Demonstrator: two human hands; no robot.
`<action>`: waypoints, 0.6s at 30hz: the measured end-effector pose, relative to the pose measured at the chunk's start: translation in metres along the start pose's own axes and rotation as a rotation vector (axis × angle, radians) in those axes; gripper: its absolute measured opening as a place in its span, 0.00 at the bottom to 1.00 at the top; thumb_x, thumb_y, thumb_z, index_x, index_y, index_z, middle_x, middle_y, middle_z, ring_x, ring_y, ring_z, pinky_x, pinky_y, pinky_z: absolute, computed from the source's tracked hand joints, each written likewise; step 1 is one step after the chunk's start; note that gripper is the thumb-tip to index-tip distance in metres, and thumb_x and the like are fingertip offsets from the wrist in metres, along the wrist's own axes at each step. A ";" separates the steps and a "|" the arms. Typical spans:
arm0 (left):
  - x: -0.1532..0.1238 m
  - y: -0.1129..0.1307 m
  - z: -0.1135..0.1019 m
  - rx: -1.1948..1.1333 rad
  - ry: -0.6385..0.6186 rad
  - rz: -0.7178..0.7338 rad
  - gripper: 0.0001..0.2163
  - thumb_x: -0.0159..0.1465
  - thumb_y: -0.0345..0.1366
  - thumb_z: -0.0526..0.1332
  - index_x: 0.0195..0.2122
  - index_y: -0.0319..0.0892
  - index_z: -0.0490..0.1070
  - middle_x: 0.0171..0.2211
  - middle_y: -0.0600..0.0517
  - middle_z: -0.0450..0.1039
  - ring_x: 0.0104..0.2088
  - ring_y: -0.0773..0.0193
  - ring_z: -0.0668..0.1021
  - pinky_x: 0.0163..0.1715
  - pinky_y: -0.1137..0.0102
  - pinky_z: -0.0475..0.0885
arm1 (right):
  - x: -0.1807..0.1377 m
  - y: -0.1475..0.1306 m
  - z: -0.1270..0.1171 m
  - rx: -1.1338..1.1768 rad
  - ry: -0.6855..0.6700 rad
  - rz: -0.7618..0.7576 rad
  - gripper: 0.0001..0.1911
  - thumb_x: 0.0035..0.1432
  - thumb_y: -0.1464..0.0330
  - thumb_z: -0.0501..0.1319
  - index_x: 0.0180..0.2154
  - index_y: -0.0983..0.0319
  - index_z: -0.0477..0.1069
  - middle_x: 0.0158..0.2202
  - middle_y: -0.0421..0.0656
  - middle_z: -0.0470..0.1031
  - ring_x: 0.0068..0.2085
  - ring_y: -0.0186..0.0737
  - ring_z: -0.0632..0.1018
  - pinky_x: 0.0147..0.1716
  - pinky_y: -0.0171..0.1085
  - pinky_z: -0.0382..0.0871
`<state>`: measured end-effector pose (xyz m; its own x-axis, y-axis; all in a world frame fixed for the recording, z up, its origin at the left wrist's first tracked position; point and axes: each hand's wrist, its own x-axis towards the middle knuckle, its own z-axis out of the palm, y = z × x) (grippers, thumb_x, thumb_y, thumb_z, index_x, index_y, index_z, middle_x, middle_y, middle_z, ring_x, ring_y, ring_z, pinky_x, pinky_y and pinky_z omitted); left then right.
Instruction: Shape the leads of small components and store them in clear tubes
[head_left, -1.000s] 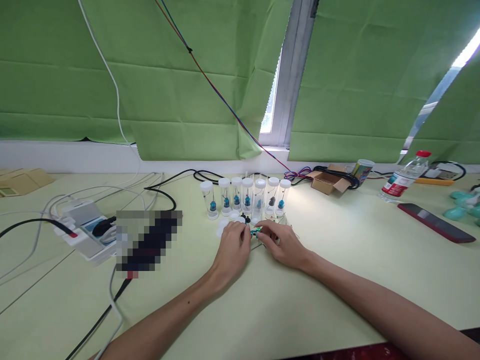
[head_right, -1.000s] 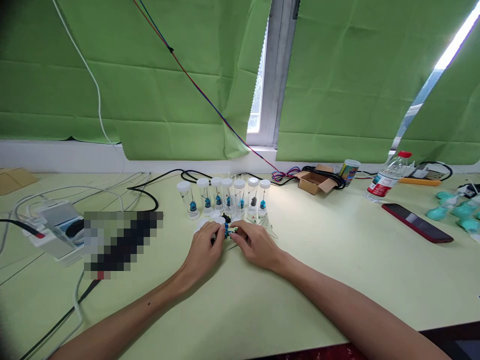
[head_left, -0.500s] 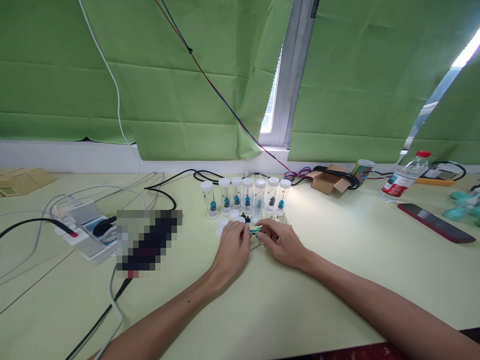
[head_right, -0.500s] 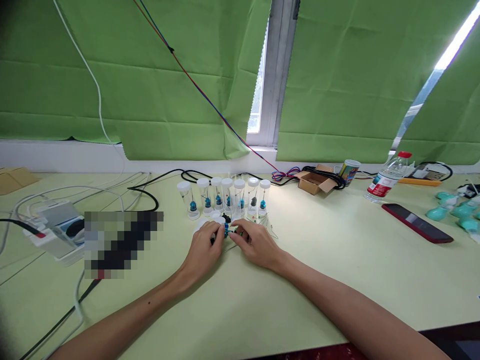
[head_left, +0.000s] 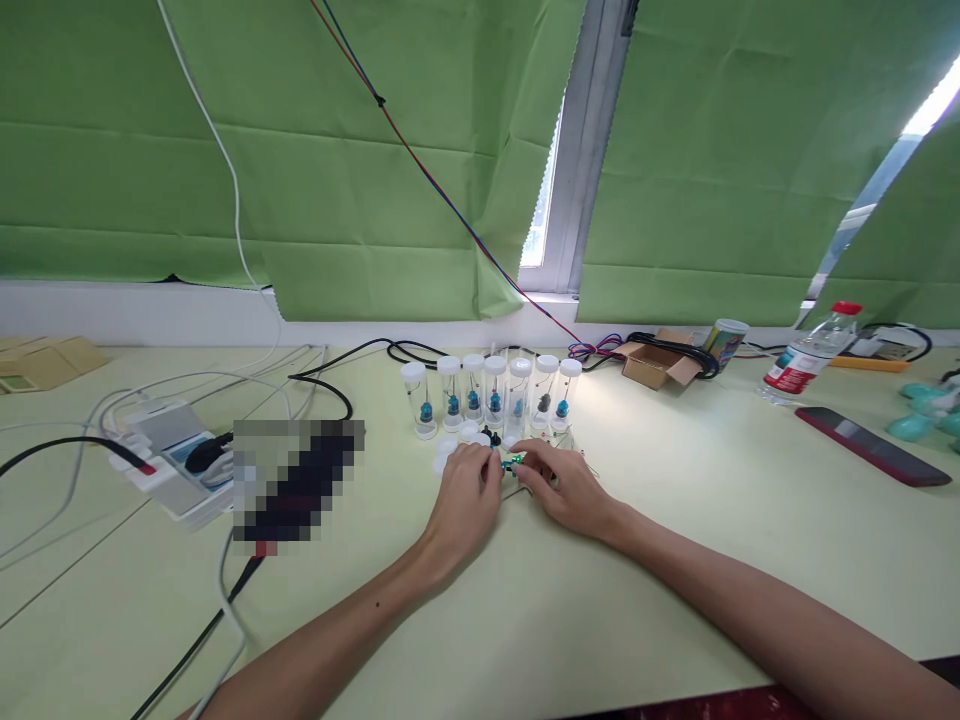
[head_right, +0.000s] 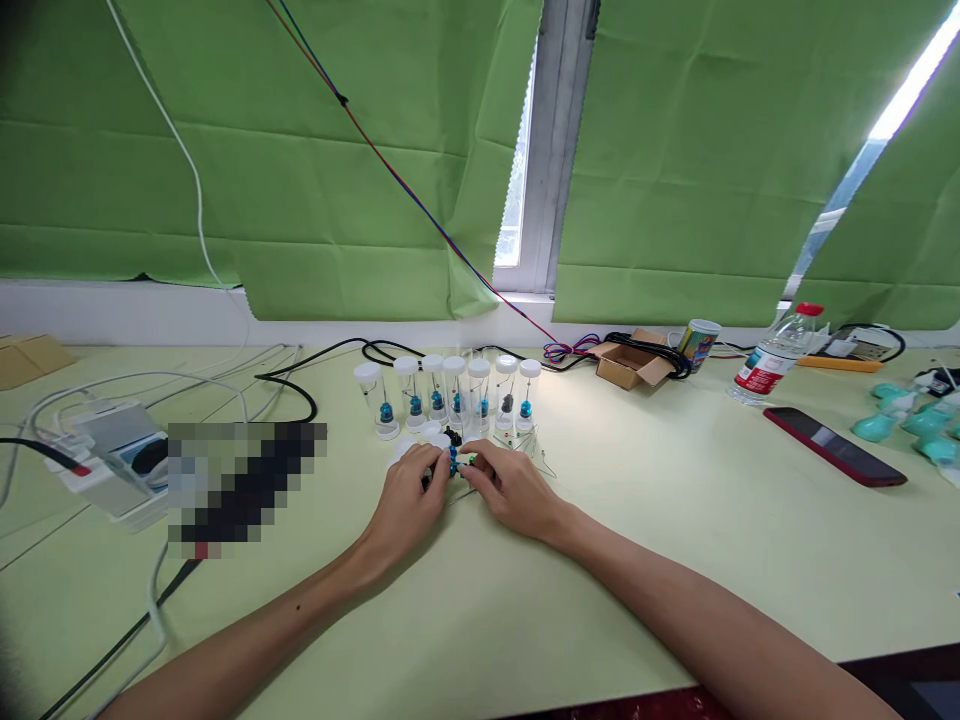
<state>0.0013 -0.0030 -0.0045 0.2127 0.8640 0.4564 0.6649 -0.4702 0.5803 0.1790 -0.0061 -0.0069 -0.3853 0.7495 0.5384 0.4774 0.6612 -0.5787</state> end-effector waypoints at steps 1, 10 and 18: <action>0.000 0.000 0.000 -0.001 0.000 0.000 0.15 0.69 0.36 0.47 0.23 0.43 0.56 0.24 0.53 0.64 0.29 0.62 0.65 0.32 0.66 0.60 | 0.000 0.000 0.000 -0.003 -0.002 0.006 0.11 0.66 0.65 0.54 0.48 0.61 0.68 0.26 0.39 0.72 0.26 0.34 0.70 0.28 0.32 0.65; 0.001 -0.001 0.000 0.023 0.014 0.006 0.15 0.69 0.36 0.48 0.23 0.43 0.56 0.24 0.53 0.64 0.29 0.62 0.66 0.31 0.67 0.60 | 0.001 -0.004 -0.001 -0.005 -0.043 0.027 0.12 0.69 0.64 0.49 0.45 0.60 0.69 0.27 0.39 0.75 0.25 0.33 0.71 0.30 0.32 0.64; 0.004 -0.003 -0.003 0.028 0.035 -0.013 0.14 0.68 0.35 0.48 0.24 0.43 0.58 0.25 0.53 0.65 0.29 0.62 0.66 0.32 0.67 0.61 | 0.000 -0.002 0.000 0.023 -0.003 0.016 0.11 0.63 0.65 0.58 0.47 0.60 0.67 0.32 0.41 0.76 0.27 0.32 0.72 0.28 0.31 0.67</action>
<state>-0.0016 0.0008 -0.0026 0.1791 0.8632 0.4720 0.6872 -0.4531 0.5679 0.1784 -0.0077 -0.0058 -0.3799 0.7603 0.5269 0.4657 0.6493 -0.6012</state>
